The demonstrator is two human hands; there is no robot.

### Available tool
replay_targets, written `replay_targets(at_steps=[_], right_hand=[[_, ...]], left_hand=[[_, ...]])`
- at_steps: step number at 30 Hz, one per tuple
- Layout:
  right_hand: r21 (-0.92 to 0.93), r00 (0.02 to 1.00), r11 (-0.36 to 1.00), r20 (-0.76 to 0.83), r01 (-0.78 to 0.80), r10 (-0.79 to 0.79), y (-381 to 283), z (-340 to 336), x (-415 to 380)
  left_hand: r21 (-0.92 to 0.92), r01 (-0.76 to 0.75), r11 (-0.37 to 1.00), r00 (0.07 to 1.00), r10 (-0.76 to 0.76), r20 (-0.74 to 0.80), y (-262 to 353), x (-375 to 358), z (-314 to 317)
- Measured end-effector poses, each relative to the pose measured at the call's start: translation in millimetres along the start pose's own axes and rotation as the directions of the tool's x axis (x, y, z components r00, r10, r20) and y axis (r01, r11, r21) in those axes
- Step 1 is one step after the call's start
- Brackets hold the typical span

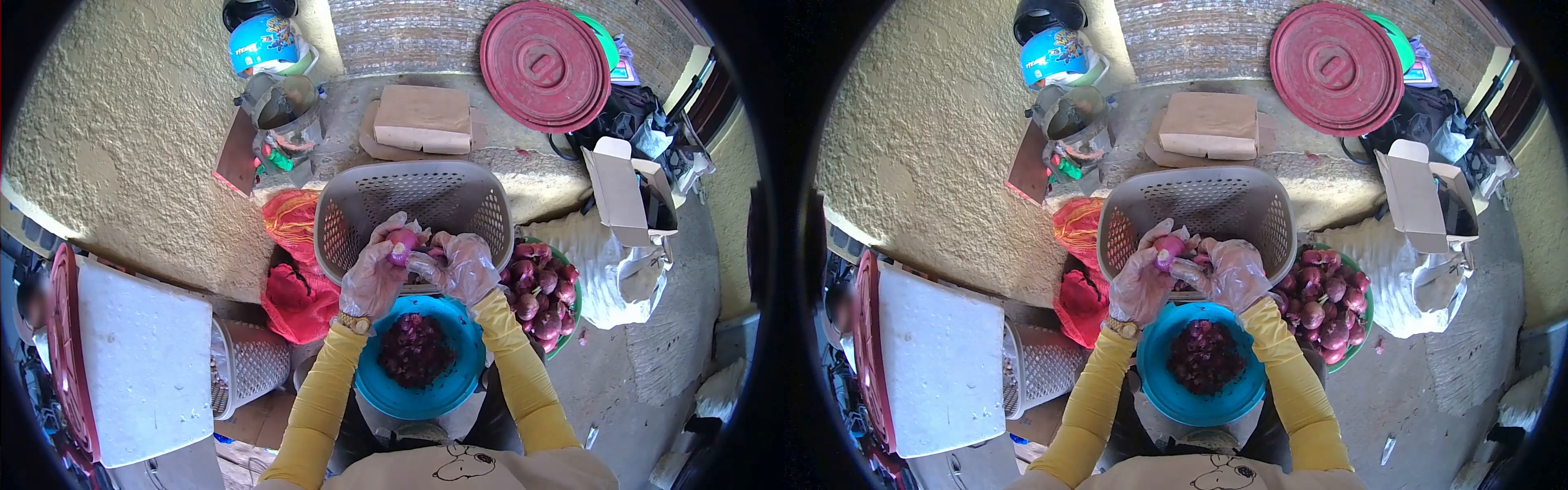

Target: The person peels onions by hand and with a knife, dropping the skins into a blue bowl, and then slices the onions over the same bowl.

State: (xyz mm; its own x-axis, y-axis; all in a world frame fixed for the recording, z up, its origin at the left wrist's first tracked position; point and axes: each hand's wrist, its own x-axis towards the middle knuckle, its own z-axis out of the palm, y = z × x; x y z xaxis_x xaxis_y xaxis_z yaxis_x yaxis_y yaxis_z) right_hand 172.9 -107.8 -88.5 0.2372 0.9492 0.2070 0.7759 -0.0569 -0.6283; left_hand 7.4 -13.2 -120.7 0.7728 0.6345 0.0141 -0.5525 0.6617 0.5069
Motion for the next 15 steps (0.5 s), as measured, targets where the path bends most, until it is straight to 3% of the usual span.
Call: replay_targets(at_steps=[15], right_hand=[[-0.031,0.998,0.998,-0.021,0.051,-0.051,12.1,9.4,0.0]], left_hand=[[0.140,-0.008,0.990,0.999,0.001,0.051,3.3,-0.1,-5.1]])
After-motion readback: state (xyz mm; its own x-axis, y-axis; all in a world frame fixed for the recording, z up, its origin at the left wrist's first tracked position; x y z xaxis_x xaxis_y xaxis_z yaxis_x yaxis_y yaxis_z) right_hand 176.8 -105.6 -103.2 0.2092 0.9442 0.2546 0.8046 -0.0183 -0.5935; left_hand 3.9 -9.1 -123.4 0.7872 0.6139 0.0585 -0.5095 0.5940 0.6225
